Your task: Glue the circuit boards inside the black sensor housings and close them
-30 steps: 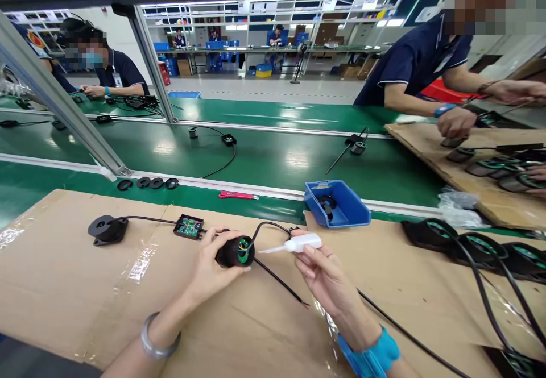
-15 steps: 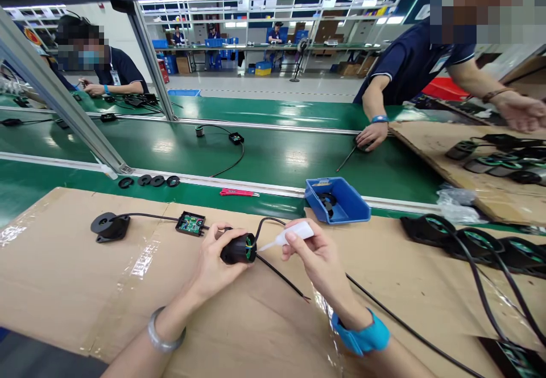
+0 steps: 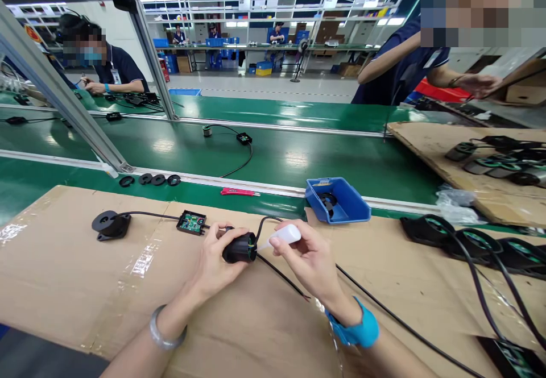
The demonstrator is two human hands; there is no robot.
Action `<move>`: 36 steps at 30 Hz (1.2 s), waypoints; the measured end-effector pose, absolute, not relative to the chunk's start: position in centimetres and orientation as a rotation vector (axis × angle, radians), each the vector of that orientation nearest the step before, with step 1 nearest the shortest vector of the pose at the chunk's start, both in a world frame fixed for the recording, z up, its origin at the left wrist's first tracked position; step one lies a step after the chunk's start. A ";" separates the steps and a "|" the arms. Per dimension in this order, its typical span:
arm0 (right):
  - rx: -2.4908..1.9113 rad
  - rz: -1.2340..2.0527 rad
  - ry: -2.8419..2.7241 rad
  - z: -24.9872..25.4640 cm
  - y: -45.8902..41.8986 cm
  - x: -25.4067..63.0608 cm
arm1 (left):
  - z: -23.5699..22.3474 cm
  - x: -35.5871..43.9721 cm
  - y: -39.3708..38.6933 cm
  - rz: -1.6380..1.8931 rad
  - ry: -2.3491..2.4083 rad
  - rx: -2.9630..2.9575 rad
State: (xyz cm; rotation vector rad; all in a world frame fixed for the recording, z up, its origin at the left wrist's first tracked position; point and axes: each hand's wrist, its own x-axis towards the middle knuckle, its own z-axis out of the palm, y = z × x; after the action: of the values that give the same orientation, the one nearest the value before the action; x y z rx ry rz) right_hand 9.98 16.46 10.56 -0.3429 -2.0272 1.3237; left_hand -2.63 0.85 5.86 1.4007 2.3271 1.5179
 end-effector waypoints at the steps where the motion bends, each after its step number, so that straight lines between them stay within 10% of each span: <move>1: -0.331 1.300 -2.037 10.7 16.4 10.0 | 5.9 -2.7 0.9 1.518 2.326 1.399; 36: -0.100 0.933 -2.160 11.1 15.9 9.8 | 5.9 -2.7 0.9 1.532 2.346 1.417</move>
State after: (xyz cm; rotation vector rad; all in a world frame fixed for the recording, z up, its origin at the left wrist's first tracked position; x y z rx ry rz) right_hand 9.76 15.91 11.14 -0.0996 -2.1601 0.9326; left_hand -2.68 0.94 5.93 1.4173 2.3462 1.5317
